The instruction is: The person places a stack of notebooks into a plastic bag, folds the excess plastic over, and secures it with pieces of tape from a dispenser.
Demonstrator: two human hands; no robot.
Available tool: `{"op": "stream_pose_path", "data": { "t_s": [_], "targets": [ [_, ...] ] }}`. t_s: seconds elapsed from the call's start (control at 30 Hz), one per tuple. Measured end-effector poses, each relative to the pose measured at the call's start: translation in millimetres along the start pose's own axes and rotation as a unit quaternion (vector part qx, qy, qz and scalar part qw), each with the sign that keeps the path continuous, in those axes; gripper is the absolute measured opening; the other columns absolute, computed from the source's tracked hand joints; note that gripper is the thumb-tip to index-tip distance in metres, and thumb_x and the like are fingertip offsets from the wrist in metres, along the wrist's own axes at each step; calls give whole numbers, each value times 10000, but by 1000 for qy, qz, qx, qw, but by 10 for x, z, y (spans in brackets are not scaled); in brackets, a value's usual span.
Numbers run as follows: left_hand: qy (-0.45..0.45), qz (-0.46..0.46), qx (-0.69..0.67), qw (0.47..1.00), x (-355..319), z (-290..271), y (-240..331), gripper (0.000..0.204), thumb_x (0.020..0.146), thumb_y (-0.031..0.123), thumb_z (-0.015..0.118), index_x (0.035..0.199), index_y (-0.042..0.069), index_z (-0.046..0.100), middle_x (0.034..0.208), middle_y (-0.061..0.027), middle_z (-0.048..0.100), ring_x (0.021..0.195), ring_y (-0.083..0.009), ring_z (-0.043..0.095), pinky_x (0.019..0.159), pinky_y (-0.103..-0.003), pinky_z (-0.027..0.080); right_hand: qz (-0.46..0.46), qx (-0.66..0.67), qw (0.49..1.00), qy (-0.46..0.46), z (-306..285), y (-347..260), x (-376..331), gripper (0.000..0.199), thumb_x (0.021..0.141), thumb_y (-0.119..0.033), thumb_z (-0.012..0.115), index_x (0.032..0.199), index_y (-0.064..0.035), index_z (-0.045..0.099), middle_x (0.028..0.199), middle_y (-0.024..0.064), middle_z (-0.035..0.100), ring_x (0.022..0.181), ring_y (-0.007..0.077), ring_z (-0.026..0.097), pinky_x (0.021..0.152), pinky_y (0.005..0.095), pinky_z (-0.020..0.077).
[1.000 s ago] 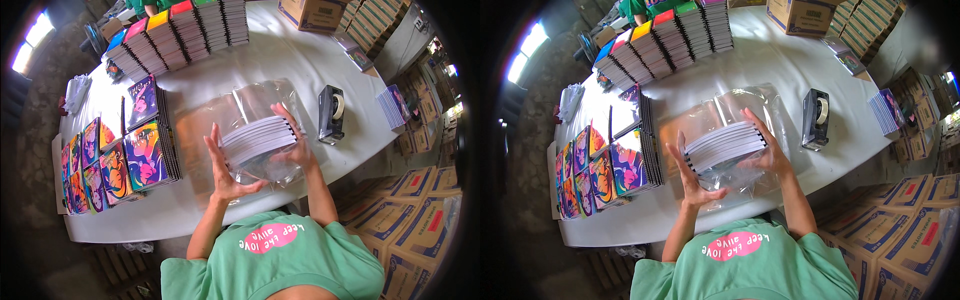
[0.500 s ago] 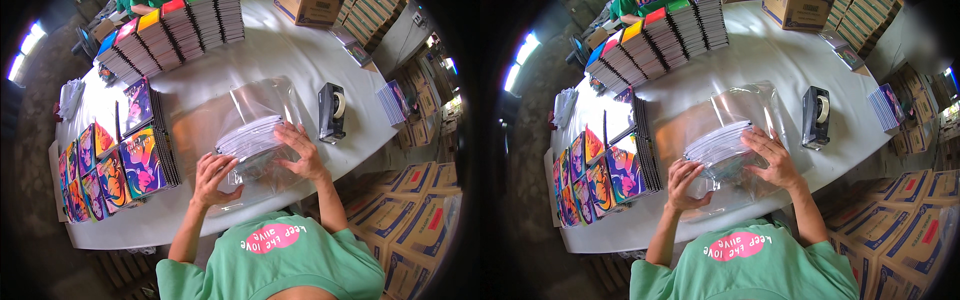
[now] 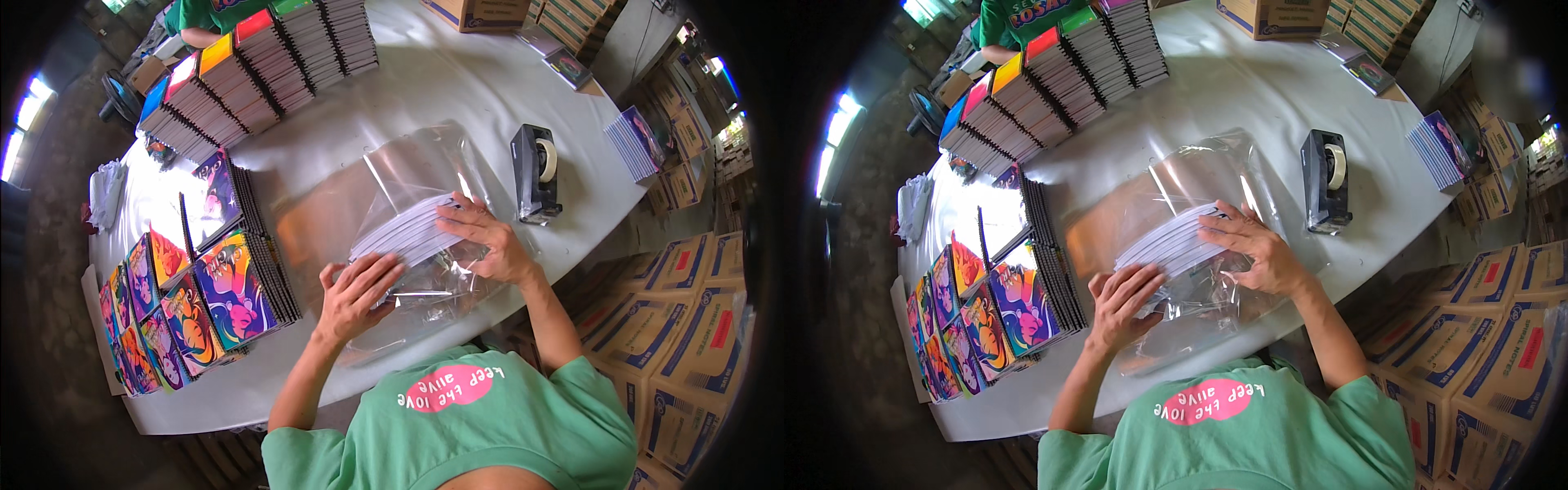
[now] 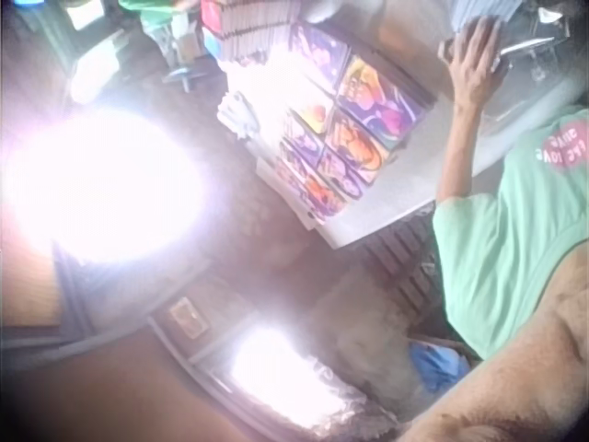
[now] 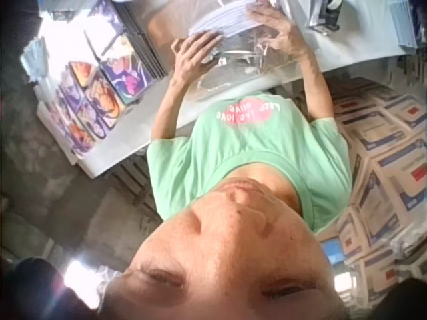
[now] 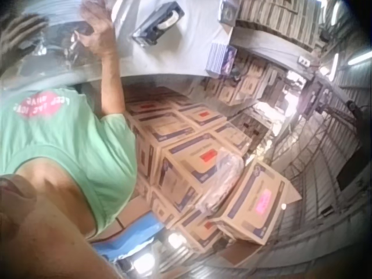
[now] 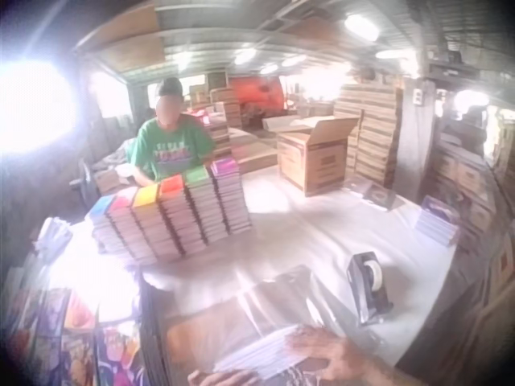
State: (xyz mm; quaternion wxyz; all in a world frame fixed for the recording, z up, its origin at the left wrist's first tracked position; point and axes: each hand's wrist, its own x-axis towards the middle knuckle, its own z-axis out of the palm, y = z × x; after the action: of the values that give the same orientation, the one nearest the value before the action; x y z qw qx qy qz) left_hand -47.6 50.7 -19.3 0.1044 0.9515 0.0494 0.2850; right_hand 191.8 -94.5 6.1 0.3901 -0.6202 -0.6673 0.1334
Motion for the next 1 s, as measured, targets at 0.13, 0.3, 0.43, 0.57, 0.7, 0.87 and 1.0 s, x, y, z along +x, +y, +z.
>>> {"op": "stream_pose_path", "data": {
  "t_s": [0.13, 0.3, 0.43, 0.57, 0.7, 0.87, 1.0],
  "targets": [
    [-166, 85, 3, 982, 344, -287, -99, 844, 623, 329, 748, 1377, 208, 388, 1456, 15, 336, 1198, -159, 453, 897, -433, 368, -10, -127, 990, -67, -92, -219, 109, 731, 567, -18, 708, 1266, -159, 542, 1355, 26, 479, 1314, 239, 369, 1099, 472, 238],
    [-241, 42, -81, 966, 684, -410, -44, 907, 586, 440, 743, 1362, 106, 412, 1423, -50, 377, 1049, -254, 491, 887, -384, 395, 32, -198, 976, -81, 23, -393, 29, 792, 609, -119, 766, 1336, -124, 453, 1425, 49, 382, 1334, 195, 326, 1099, 500, 218],
    [-247, 37, -88, 964, 703, -399, -80, 902, 590, 465, 718, 1345, 67, 424, 1406, -36, 391, 905, -257, 463, 861, -372, 419, 51, 63, 994, -75, -221, -328, -111, 877, 654, -205, 775, 1393, -48, 329, 1458, 86, 325, 1358, 213, 282, 1096, 484, 213],
    [-235, 35, -90, 967, 673, -379, -61, 919, 575, 427, 732, 1354, 66, 405, 1391, -55, 401, 975, -281, 469, 904, -390, 406, 370, 156, 847, 348, -705, 230, -602, 705, 772, -360, 716, 1319, -32, 416, 1276, 125, 500, 1155, 242, 493, 969, 368, 382],
    [-255, 45, -92, 961, 731, -381, -55, 951, 557, 396, 745, 1367, 58, 381, 1399, -83, 392, 1061, -291, 472, 971, -389, 362, 548, 67, 784, 284, -790, 1051, -1066, 488, 826, -465, 633, 1053, -36, 589, 1052, 31, 585, 958, 159, 513, 857, 362, 390],
    [-255, 43, -86, 962, 719, -389, -48, 941, 557, 373, 744, 1365, 55, 380, 1392, -87, 393, 1060, -287, 467, 971, -387, 362, 542, 267, 750, 270, -792, 1309, -1066, 389, 800, -455, 665, 1020, -137, 623, 1024, -30, 576, 1072, 153, 450, 892, 450, 340],
    [-254, 36, -82, 963, 703, -399, -55, 932, 553, 351, 745, 1362, 65, 382, 1388, -85, 395, 1062, -290, 469, 969, -388, 364, 451, 376, 710, 387, -632, 1139, -1255, 303, 792, -409, 684, 996, -186, 681, 1083, -15, 587, 1148, 186, 427, 939, 497, 305]
  ]
}}
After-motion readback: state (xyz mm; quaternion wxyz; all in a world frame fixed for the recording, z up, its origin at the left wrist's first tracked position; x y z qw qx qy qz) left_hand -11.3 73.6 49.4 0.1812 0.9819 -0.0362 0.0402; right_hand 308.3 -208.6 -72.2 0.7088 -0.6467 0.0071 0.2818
